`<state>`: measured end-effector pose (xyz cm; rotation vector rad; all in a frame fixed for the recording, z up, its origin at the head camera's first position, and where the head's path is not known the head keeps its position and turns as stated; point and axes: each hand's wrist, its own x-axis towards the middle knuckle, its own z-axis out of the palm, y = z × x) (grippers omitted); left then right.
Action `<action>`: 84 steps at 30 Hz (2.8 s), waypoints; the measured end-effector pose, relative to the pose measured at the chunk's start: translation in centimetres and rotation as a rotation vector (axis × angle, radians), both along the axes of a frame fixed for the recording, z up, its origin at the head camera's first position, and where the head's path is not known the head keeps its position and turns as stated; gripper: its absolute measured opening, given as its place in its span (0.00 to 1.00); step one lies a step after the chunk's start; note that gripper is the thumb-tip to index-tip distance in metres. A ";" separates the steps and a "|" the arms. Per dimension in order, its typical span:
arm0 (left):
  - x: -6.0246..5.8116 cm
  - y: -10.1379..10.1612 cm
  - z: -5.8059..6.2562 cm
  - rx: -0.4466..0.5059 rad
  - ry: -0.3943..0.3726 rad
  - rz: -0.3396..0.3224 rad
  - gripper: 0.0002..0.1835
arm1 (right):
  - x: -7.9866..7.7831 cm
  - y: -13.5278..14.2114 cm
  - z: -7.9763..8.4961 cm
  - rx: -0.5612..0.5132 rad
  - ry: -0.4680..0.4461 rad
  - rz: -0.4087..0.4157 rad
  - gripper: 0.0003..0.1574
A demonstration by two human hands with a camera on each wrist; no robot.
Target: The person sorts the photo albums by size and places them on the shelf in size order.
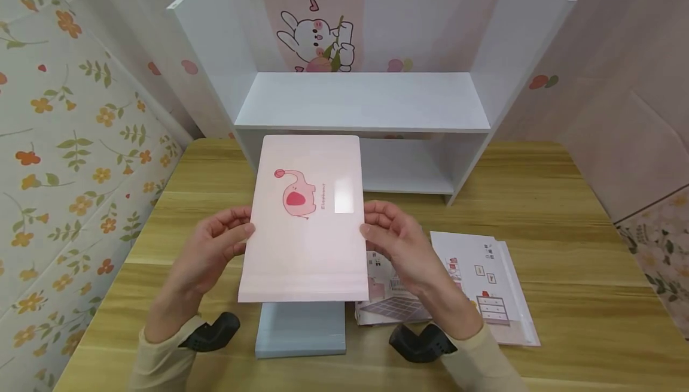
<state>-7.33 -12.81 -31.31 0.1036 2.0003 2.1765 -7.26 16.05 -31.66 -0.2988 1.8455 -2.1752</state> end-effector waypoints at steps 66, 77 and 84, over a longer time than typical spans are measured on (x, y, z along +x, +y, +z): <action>-10.8 1.7 2.7 0.517 -0.179 0.244 0.25 | -10.5 -3.3 3.7 -0.071 -0.097 -0.299 0.25; -11.5 1.8 2.9 0.675 -0.237 0.298 0.11 | -11.1 -3.9 3.8 -0.185 -0.126 -0.382 0.25; -11.3 1.6 2.7 0.741 -0.186 0.260 0.15 | -11.3 -4.4 3.6 -0.181 -0.075 -0.439 0.25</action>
